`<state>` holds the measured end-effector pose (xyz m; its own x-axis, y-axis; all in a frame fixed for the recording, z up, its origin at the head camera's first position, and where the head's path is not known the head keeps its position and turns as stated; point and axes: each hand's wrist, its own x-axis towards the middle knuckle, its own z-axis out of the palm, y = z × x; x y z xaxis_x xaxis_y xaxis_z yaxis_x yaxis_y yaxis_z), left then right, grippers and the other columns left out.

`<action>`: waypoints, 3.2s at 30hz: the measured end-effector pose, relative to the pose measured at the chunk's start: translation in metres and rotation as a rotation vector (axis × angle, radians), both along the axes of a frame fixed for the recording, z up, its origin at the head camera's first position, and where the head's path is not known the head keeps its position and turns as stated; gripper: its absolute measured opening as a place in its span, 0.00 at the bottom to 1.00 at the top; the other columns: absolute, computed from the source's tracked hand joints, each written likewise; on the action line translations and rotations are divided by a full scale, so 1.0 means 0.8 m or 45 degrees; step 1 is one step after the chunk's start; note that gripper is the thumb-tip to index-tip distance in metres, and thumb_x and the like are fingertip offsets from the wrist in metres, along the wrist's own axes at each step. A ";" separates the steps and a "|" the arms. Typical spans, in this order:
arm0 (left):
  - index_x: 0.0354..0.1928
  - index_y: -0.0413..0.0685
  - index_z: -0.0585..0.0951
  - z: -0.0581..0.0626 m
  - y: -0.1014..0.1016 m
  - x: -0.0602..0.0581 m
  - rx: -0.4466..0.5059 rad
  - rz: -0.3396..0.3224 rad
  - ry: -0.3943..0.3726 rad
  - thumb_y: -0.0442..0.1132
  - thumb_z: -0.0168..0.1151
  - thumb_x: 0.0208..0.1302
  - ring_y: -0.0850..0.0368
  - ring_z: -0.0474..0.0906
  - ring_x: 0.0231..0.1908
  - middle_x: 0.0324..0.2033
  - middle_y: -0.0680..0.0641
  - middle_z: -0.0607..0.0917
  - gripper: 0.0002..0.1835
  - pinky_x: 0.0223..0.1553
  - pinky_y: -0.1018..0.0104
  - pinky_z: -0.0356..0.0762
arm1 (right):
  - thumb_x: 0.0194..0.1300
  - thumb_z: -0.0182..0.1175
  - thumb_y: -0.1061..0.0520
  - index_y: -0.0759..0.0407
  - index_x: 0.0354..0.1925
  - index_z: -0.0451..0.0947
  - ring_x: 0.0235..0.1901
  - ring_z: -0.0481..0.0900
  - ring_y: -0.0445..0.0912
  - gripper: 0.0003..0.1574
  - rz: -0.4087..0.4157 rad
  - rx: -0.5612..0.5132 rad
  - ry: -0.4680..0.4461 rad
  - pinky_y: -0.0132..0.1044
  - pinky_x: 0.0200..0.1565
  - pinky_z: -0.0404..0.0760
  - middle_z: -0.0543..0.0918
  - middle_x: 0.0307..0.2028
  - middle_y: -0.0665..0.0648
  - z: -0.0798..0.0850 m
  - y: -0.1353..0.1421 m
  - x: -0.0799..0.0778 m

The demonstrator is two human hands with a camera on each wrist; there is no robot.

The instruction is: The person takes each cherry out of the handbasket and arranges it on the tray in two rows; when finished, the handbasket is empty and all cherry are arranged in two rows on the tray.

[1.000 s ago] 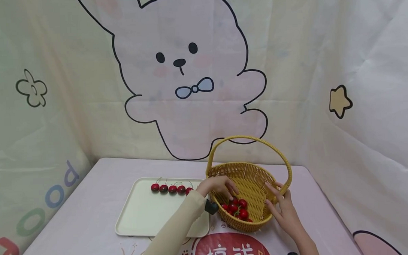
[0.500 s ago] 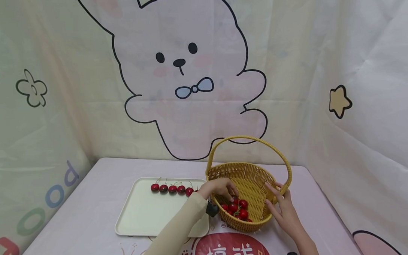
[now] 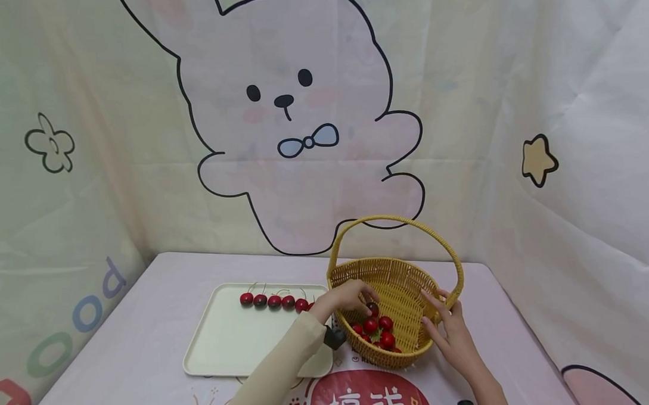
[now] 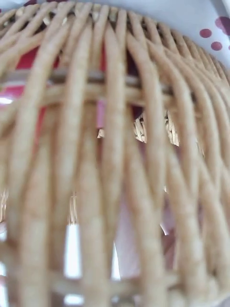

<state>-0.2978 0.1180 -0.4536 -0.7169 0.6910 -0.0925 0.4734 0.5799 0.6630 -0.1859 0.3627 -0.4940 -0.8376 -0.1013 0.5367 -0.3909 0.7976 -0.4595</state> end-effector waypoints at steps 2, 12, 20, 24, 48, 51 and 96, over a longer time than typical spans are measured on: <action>0.45 0.49 0.83 0.000 -0.002 0.001 0.020 -0.014 0.026 0.34 0.68 0.52 0.64 0.77 0.37 0.38 0.51 0.84 0.15 0.36 0.74 0.75 | 0.58 0.61 0.66 0.52 0.67 0.61 0.52 0.64 0.57 0.40 0.001 0.006 0.007 0.44 0.37 0.73 0.55 0.62 0.68 0.001 0.000 0.000; 0.46 0.50 0.83 0.003 -0.014 0.005 0.147 -0.039 0.173 0.37 0.67 0.55 0.62 0.78 0.45 0.41 0.54 0.84 0.15 0.42 0.76 0.74 | 0.59 0.60 0.65 0.52 0.67 0.60 0.53 0.65 0.59 0.39 0.004 0.000 0.004 0.50 0.38 0.74 0.54 0.62 0.68 0.002 0.000 0.000; 0.48 0.49 0.82 0.002 -0.031 0.013 0.316 -0.015 0.198 0.37 0.65 0.57 0.66 0.78 0.42 0.43 0.54 0.84 0.15 0.41 0.76 0.74 | 0.59 0.61 0.65 0.52 0.66 0.61 0.52 0.65 0.57 0.39 0.001 0.009 0.008 0.40 0.38 0.73 0.55 0.62 0.68 0.001 0.000 0.000; 0.50 0.51 0.80 0.000 -0.042 0.017 0.393 0.010 0.202 0.38 0.63 0.59 0.66 0.79 0.43 0.45 0.54 0.83 0.15 0.41 0.76 0.75 | 0.59 0.61 0.65 0.52 0.67 0.61 0.52 0.65 0.58 0.39 0.000 0.010 -0.002 0.44 0.38 0.74 0.55 0.62 0.68 0.000 0.000 -0.001; 0.49 0.54 0.81 0.013 -0.122 0.047 0.709 0.199 0.064 0.41 0.61 0.61 0.65 0.75 0.18 0.43 0.48 0.83 0.13 0.14 0.74 0.69 | 0.59 0.61 0.64 0.53 0.67 0.61 0.53 0.63 0.60 0.39 0.005 -0.003 -0.012 0.53 0.38 0.75 0.54 0.62 0.69 0.001 0.001 -0.001; 0.48 0.53 0.81 0.012 -0.134 0.047 0.679 0.206 0.146 0.41 0.62 0.61 0.63 0.81 0.28 0.45 0.51 0.81 0.13 0.26 0.73 0.78 | 0.59 0.61 0.64 0.53 0.66 0.61 0.53 0.63 0.59 0.38 0.000 0.006 -0.012 0.46 0.38 0.75 0.55 0.61 0.69 0.001 0.002 -0.001; 0.43 0.42 0.80 -0.028 -0.314 0.019 0.282 0.693 0.474 0.26 0.70 0.45 0.48 0.78 0.42 0.41 0.45 0.78 0.19 0.44 0.57 0.79 | 0.58 0.62 0.66 0.55 0.65 0.63 0.53 0.63 0.58 0.38 0.007 -0.002 0.003 0.31 0.38 0.72 0.56 0.61 0.68 0.001 0.001 -0.001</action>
